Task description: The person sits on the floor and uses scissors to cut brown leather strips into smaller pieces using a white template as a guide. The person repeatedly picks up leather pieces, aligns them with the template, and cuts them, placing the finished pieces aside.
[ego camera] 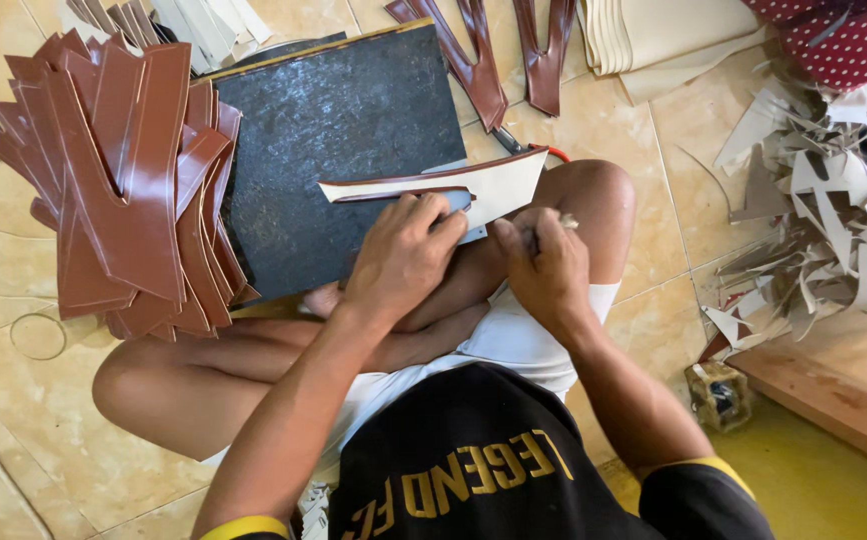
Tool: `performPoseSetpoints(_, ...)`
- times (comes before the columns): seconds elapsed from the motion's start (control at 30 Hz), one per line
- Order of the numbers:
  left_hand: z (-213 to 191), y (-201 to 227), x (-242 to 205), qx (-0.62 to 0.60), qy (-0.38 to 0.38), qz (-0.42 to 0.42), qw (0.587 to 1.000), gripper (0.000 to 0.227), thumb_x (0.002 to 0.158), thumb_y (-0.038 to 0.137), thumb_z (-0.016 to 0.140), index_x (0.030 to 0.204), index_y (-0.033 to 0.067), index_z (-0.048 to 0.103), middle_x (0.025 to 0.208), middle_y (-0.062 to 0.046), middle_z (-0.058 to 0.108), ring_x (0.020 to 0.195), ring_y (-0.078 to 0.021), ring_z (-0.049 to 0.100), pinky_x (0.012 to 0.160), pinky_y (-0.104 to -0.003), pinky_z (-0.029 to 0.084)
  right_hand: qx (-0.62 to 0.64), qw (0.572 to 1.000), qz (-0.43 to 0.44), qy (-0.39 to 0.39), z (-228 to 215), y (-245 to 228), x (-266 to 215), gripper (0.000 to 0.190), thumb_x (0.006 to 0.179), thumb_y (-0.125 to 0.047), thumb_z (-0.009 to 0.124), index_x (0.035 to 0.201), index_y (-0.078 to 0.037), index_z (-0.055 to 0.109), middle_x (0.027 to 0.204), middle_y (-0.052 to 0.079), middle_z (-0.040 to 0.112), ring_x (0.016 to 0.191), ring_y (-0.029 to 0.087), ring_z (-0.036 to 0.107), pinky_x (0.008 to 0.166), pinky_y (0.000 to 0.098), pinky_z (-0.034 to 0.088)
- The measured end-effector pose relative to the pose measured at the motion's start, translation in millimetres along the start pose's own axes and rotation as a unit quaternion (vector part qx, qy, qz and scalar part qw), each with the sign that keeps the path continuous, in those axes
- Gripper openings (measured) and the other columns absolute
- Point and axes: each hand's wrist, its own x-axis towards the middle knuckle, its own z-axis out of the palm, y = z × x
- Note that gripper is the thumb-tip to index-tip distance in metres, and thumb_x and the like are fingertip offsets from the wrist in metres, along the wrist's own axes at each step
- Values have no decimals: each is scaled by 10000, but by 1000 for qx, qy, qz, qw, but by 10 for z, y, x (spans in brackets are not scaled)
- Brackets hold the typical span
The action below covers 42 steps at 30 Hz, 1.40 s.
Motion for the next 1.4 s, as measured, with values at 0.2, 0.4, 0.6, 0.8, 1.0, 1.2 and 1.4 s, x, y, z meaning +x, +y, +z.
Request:
performPoseSetpoints(0.2,157,120,114,26,36,-29,999,68,920,93,701,987,93,697,951,-47,570,883,-255,605,721,-416,464,581,805,92,-78,443,145,268,271,1071,-230,663,1242,-27,608,987,14,618,833,73,538,715,246,444)
performPoseSetpoints(0.4,168,27,94,-31,33,-26,999,77,987,116,719,979,76,654,961,-45,572,920,-247,612,797,-418,477,553,818,110,-112,294,-74,413,257,1022,-177,678,1181,24,654,999,37,679,832,75,593,698,237,452)
performPoseSetpoints(0.6,83,-63,41,-70,-1,-13,997,91,977,84,697,1063,72,672,1004,-58,570,944,-262,608,853,-416,480,542,821,132,-123,317,17,515,175,1023,-178,686,1057,-6,680,837,-8,645,654,40,525,555,213,395)
performPoseSetpoints(0.8,69,-87,60,-79,-19,-18,996,119,967,82,687,1086,84,688,1018,-48,572,937,-247,602,859,-412,479,481,854,151,-127,393,130,691,207,1007,-227,667,986,-21,668,739,1,644,565,67,555,494,238,427)
performPoseSetpoints(1.0,60,-102,64,-85,-37,-26,995,120,977,81,677,1097,85,687,1030,-38,582,912,-239,596,852,-396,482,490,840,184,-147,439,166,832,199,1009,-208,643,987,-12,670,708,8,627,526,79,531,441,252,386)
performPoseSetpoints(1.2,78,-99,99,-38,-50,-14,998,144,990,118,699,1131,89,707,1030,-32,582,871,-217,589,806,-382,483,531,809,190,-165,489,135,913,200,1006,-146,595,1071,30,665,886,84,700,721,141,676,622,300,554)
performPoseSetpoints(1.4,85,-103,149,-27,-43,-14,999,298,943,188,751,1240,161,742,1013,-45,545,874,-224,590,772,-390,501,533,817,165,-146,643,307,979,229,1009,-110,584,1136,62,666,982,98,711,823,158,694,721,302,581)
